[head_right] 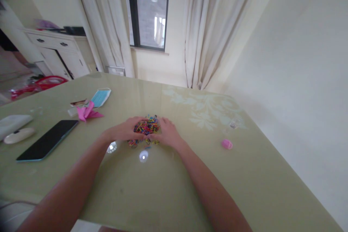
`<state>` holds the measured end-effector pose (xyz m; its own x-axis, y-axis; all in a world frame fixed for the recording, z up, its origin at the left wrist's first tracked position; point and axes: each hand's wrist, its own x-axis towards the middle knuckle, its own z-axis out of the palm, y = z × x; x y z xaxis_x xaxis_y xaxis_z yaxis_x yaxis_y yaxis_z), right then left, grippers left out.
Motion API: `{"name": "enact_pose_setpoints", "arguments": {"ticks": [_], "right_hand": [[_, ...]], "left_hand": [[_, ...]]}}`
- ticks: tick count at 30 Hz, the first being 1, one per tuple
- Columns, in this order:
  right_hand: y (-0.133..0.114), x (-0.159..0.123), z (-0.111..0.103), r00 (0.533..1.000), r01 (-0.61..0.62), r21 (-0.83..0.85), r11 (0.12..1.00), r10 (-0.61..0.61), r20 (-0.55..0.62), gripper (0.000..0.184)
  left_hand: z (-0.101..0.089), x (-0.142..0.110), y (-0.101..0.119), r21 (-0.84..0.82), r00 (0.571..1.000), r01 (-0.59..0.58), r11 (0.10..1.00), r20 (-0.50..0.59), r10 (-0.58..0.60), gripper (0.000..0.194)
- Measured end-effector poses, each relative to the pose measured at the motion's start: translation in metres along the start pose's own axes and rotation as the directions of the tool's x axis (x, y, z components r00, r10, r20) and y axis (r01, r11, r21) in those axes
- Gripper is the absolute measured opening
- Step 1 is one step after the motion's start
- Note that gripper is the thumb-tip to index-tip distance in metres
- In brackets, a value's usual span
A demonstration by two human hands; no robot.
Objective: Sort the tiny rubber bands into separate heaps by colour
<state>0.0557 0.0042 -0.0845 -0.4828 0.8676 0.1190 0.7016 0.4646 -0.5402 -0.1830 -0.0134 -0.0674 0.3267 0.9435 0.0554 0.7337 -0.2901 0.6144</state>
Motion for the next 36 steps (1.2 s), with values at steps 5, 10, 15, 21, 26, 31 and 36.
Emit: {"name": "enact_pose_setpoints", "arguments": {"ticks": [5, 10, 15, 21, 26, 31, 36], "right_hand": [[-0.005, 0.0, 0.02, 0.993, 0.115, 0.009, 0.993, -0.114, -0.034, 0.052], [0.003, 0.012, 0.025, 0.989, 0.08, 0.432, 0.898, -0.017, -0.149, 0.035], [-0.001, 0.017, 0.019, 0.969, 0.174, 0.674, 0.717, -0.004, -0.246, 0.026], [-0.018, 0.01, 0.007, 0.963, 0.174, 0.632, 0.755, 0.003, -0.269, 0.015], [-0.026, 0.008, 0.0, 0.958, 0.181, 0.662, 0.728, 0.023, -0.287, 0.013], [-0.032, 0.006, -0.008, 0.959, 0.193, 0.577, 0.794, -0.029, -0.281, 0.018], [-0.038, 0.001, -0.028, 0.982, 0.156, 0.492, 0.856, -0.084, -0.166, 0.016]], "left_hand": [[0.015, 0.007, -0.002, 0.039, 0.998, -0.054, 0.998, 0.031, 0.053, 0.067], [0.025, 0.018, 0.003, -0.094, 0.983, -0.066, 0.993, -0.18, 0.048, 0.033], [0.018, 0.017, 0.011, -0.316, 0.93, -0.165, 0.934, -0.365, 0.041, 0.041], [0.01, 0.013, 0.017, -0.509, 0.941, -0.149, 0.848, -0.336, -0.036, 0.045], [0.004, 0.012, 0.016, -0.456, 0.906, -0.109, 0.883, -0.41, -0.1, 0.044], [0.001, 0.012, 0.016, -0.45, 0.914, -0.154, 0.879, -0.403, -0.046, 0.041], [0.0, 0.011, 0.013, -0.48, 0.945, -0.18, 0.859, -0.327, 0.015, 0.039]]}}
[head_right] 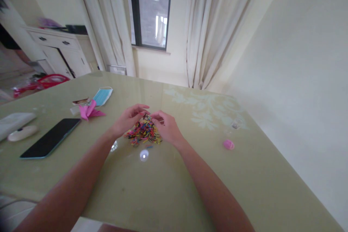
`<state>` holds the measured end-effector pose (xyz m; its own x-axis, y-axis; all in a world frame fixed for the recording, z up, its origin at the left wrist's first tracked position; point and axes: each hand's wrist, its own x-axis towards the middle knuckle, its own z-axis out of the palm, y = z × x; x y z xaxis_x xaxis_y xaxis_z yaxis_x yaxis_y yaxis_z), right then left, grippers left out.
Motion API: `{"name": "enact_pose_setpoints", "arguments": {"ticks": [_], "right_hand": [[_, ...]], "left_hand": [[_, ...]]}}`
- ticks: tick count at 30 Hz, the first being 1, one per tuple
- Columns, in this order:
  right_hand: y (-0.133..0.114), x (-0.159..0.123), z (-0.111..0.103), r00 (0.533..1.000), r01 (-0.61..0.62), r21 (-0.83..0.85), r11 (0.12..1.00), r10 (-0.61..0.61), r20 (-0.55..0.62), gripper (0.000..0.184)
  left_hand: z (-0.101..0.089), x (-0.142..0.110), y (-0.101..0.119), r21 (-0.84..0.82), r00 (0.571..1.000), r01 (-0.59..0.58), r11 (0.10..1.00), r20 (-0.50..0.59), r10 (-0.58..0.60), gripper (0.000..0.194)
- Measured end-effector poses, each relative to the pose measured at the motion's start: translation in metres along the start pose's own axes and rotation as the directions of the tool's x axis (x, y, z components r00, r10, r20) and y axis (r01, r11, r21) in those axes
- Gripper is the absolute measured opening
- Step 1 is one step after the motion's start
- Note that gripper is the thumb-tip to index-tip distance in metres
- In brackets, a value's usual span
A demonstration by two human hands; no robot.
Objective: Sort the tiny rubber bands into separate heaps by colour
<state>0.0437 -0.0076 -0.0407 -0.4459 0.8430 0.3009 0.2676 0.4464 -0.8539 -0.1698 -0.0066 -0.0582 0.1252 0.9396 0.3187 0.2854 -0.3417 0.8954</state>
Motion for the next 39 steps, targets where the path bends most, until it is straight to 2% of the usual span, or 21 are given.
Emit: {"name": "enact_pose_setpoints", "arguments": {"ticks": [2, 4, 6, 8, 10, 12, 13, 15, 16, 20, 22, 26, 30, 34, 39], "right_hand": [[-0.007, -0.002, -0.013, 0.992, -0.032, -0.145, 0.989, 0.049, 0.117, 0.013], [-0.014, -0.006, -0.027, 0.951, -0.063, -0.364, 0.929, 0.166, 0.26, 0.012], [-0.02, -0.012, -0.039, 0.881, -0.082, -0.603, 0.793, 0.341, 0.328, 0.028], [-0.025, -0.019, -0.046, 0.821, -0.091, -0.766, 0.637, 0.483, 0.305, 0.045], [-0.027, -0.023, -0.045, 0.754, -0.102, -0.829, 0.55, 0.586, 0.296, 0.047], [-0.025, -0.025, -0.04, 0.694, -0.1, -0.824, 0.558, 0.632, 0.344, 0.039], [-0.024, -0.025, -0.037, 0.68, -0.089, -0.807, 0.584, 0.628, 0.379, 0.038], [-0.019, -0.024, -0.032, 0.683, -0.053, -0.767, 0.639, 0.584, 0.439, 0.043], [-0.017, -0.023, -0.03, 0.69, -0.03, -0.749, 0.662, 0.556, 0.464, 0.045], [-0.015, -0.021, -0.032, 0.696, 0.051, -0.713, 0.699, 0.487, 0.528, 0.04], [-0.017, -0.021, -0.037, 0.714, 0.049, -0.709, 0.704, 0.472, 0.517, 0.037], [-0.023, -0.025, -0.043, 0.726, -0.023, -0.746, 0.666, 0.524, 0.445, 0.049], [-0.024, -0.032, -0.038, 0.712, 0.002, -0.814, 0.581, 0.571, 0.409, 0.052], [-0.02, -0.032, -0.033, 0.711, 0.053, -0.784, 0.618, 0.528, 0.465, 0.047], [-0.018, -0.032, -0.034, 0.726, 0.072, -0.775, 0.628, 0.5, 0.472, 0.04]], "left_hand": [[-0.002, 0.0, -0.002, 0.054, 1.0, 0.005, 0.999, -0.009, -0.005, 0.041], [-0.004, -0.001, -0.004, 0.175, 1.0, 0.02, 0.984, -0.016, -0.017, 0.046], [-0.005, -0.002, -0.006, 0.352, 0.999, 0.025, 0.936, 0.022, -0.035, 0.049], [-0.004, -0.005, -0.006, 0.513, 0.99, 0.008, 0.859, 0.114, -0.077, 0.05], [0.0, -0.01, -0.006, 0.611, 0.967, -0.008, 0.791, 0.206, -0.149, 0.053], [0.006, -0.015, -0.006, 0.662, 0.946, -0.007, 0.75, 0.247, -0.209, 0.066], [0.01, -0.017, -0.006, 0.679, 0.944, -0.011, 0.734, 0.248, -0.216, 0.074], [0.019, -0.018, -0.008, 0.692, 0.952, -0.034, 0.721, 0.242, -0.187, 0.079], [0.023, -0.018, -0.01, 0.681, 0.957, -0.055, 0.73, 0.246, -0.157, 0.074], [0.034, -0.011, -0.018, 0.578, 0.963, -0.105, 0.809, 0.262, -0.062, 0.032], [0.034, -0.008, -0.02, 0.534, 0.975, -0.09, 0.841, 0.218, -0.034, 0.026], [0.024, -0.004, -0.014, 0.364, 0.996, -0.042, 0.93, 0.086, 0.011, 0.032], [0.012, -0.003, -0.004, 0.209, 1.0, -0.015, 0.978, 0.005, 0.015, 0.044], [0.008, -0.001, -0.003, 0.173, 0.999, 0.021, 0.985, -0.048, -0.013, 0.049], [0.01, 0.001, -0.006, 0.163, 0.996, 0.062, 0.985, -0.073, -0.05, 0.035]]}}
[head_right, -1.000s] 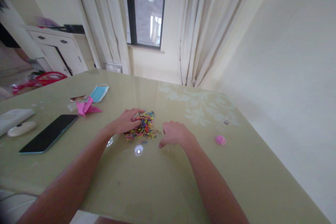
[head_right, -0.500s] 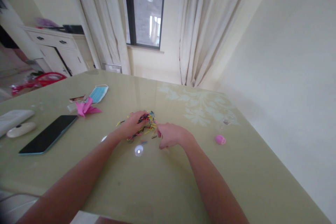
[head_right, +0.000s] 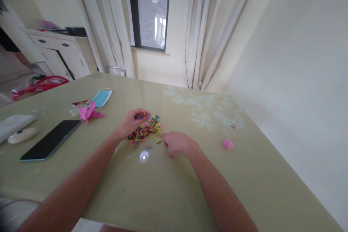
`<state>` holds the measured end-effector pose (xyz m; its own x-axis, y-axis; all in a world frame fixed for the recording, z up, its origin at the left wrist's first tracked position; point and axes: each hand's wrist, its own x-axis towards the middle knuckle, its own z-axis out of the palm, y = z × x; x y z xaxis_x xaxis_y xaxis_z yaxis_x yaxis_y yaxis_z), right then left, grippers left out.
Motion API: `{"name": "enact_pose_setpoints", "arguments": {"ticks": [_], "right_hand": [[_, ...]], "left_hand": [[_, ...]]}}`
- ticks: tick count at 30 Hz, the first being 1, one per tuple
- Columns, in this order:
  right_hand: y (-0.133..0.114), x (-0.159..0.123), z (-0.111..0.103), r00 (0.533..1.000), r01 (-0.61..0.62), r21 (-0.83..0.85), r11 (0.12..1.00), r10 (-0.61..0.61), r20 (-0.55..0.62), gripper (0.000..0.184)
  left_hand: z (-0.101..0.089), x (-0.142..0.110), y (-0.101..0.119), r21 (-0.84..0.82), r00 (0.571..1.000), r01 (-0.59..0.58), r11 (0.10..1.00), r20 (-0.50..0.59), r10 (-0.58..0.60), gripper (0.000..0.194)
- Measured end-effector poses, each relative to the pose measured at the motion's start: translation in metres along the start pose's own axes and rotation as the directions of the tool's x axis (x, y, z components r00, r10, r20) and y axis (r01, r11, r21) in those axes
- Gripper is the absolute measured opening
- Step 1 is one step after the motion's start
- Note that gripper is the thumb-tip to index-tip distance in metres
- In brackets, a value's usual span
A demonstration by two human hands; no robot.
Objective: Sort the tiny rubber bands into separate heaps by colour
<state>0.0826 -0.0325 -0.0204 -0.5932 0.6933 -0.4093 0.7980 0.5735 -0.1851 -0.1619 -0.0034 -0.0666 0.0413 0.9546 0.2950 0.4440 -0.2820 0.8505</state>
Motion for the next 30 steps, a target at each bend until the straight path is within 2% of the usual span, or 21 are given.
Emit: {"name": "enact_pose_setpoints", "arguments": {"ticks": [5, 7, 9, 11, 13, 14, 16, 18, 21, 23, 25, 30], "right_hand": [[0.0, 0.004, 0.0, 0.993, 0.119, 0.113, 0.986, -0.117, -0.022, 0.039], [-0.002, 0.01, -0.001, 0.979, 0.186, 0.19, 0.964, -0.164, -0.122, 0.037], [-0.003, 0.016, -0.001, 0.943, 0.251, 0.261, 0.932, -0.173, -0.286, 0.029], [-0.003, 0.02, 0.0, 0.897, 0.287, 0.306, 0.908, -0.144, -0.417, 0.02], [0.001, 0.023, 0.004, 0.881, 0.269, 0.307, 0.913, -0.105, -0.461, 0.018], [0.003, 0.024, 0.006, 0.884, 0.242, 0.295, 0.924, -0.084, -0.46, 0.023], [0.009, 0.027, 0.012, 0.895, 0.183, 0.28, 0.942, -0.042, -0.445, 0.049], [0.013, 0.033, 0.02, 0.901, 0.162, 0.302, 0.939, -0.016, -0.434, 0.066], [0.012, 0.049, 0.034, 0.888, 0.188, 0.356, 0.915, -0.003, -0.46, 0.055], [0.007, 0.061, 0.043, 0.852, 0.209, 0.381, 0.901, 0.024, -0.524, 0.045], [0.002, 0.072, 0.051, 0.799, 0.23, 0.403, 0.886, 0.064, -0.598, 0.04], [-0.003, 0.083, 0.052, 0.704, 0.356, 0.526, 0.773, 0.149, -0.695, 0.029]], "left_hand": [[-0.001, -0.001, -0.004, -0.101, 0.997, -0.027, 0.995, 0.075, 0.034, 0.034], [-0.003, -0.002, -0.005, -0.138, 0.99, -0.036, 0.99, 0.127, 0.054, 0.041], [-0.006, -0.004, -0.006, -0.126, 0.985, -0.019, 0.992, 0.17, 0.04, 0.046], [-0.009, -0.005, -0.006, -0.044, 0.976, -0.006, 0.999, 0.215, 0.015, 0.05], [-0.013, -0.008, -0.008, 0.123, 0.954, -0.047, 0.991, 0.3, 0.008, 0.062], [-0.014, -0.01, -0.009, 0.223, 0.939, -0.078, 0.972, 0.344, -0.004, 0.073], [-0.013, -0.013, -0.012, 0.397, 0.916, -0.132, 0.908, 0.4, -0.042, 0.098], [-0.008, -0.014, -0.016, 0.481, 0.912, -0.151, 0.864, 0.405, -0.067, 0.104], [0.003, -0.011, -0.021, 0.454, 0.921, -0.17, 0.875, 0.39, -0.024, 0.078], [0.011, -0.008, -0.022, 0.408, 0.936, -0.162, 0.898, 0.351, 0.009, 0.054], [0.016, -0.005, -0.023, 0.363, 0.954, -0.147, 0.92, 0.297, 0.035, 0.038], [0.013, -0.001, -0.019, 0.168, 0.988, -0.114, 0.979, 0.127, 0.094, 0.032]]}}
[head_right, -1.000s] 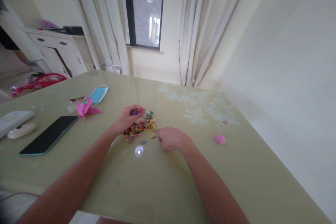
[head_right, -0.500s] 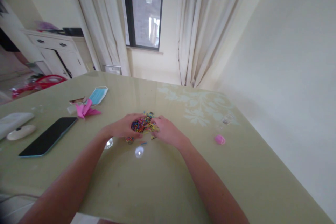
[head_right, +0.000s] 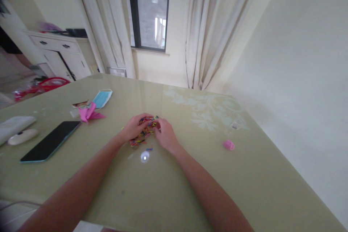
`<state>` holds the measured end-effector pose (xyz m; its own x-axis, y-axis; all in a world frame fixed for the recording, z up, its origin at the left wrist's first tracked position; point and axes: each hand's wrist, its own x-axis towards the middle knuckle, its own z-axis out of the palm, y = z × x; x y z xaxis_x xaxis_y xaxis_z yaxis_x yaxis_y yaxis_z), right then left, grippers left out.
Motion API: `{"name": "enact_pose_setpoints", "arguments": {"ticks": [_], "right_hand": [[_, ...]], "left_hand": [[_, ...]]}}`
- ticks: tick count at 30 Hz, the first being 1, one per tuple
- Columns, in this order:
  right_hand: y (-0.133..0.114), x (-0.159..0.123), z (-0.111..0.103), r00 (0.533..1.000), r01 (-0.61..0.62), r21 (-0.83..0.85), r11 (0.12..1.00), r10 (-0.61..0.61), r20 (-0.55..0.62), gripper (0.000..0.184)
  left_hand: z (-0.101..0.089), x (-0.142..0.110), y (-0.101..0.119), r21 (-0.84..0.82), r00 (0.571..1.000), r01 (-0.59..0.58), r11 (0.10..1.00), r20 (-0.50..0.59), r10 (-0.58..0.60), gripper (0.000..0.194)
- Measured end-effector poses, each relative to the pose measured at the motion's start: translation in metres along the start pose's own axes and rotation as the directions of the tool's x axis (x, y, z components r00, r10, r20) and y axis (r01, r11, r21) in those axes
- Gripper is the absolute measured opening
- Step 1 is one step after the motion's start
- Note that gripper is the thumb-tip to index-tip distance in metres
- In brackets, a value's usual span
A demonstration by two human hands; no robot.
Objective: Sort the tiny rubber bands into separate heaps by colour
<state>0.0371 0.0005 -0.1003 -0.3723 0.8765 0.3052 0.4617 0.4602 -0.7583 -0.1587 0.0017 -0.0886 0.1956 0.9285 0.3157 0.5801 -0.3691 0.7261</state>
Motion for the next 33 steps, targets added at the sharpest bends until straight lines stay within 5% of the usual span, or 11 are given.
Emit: {"name": "enact_pose_setpoints", "arguments": {"ticks": [6, 12, 16, 19, 24, 26, 33], "right_hand": [[-0.018, 0.005, -0.014, 1.0, 0.025, 0.222, 0.975, -0.024, -0.007, 0.033], [-0.03, 0.004, -0.017, 0.998, 0.051, 0.275, 0.96, -0.061, 0.026, 0.038], [-0.036, 0.005, -0.025, 0.998, 0.04, 0.212, 0.976, -0.05, 0.04, 0.031], [-0.041, 0.001, -0.035, 0.981, 0.028, 0.003, 1.0, -0.028, 0.191, 0.02], [-0.04, -0.012, -0.038, 0.913, 0.138, -0.299, 0.944, -0.004, 0.409, 0.093], [-0.035, -0.013, -0.036, 0.908, 0.166, -0.343, 0.925, -0.007, 0.419, 0.103], [-0.012, -0.005, -0.02, 0.958, 0.163, -0.389, 0.907, -0.051, 0.282, 0.067]], "left_hand": [[-0.013, 0.0, 0.009, -0.277, 0.993, 0.023, 0.961, -0.104, -0.054, 0.043], [-0.014, -0.001, 0.013, -0.417, 0.985, 0.018, 0.909, -0.149, -0.088, 0.051], [-0.016, 0.001, 0.012, -0.504, 0.99, 0.052, 0.862, -0.086, -0.11, 0.052], [-0.027, 0.0, 0.01, -0.33, 0.996, 0.084, 0.94, -0.002, -0.09, 0.053], [-0.05, -0.012, 0.002, 0.24, 0.936, 0.014, 0.971, 0.338, -0.097, 0.086], [-0.051, -0.015, -0.002, 0.354, 0.905, -0.007, 0.935, 0.401, -0.145, 0.099], [-0.016, -0.003, -0.012, 0.244, 0.961, -0.089, 0.966, 0.275, 0.02, 0.037]]}}
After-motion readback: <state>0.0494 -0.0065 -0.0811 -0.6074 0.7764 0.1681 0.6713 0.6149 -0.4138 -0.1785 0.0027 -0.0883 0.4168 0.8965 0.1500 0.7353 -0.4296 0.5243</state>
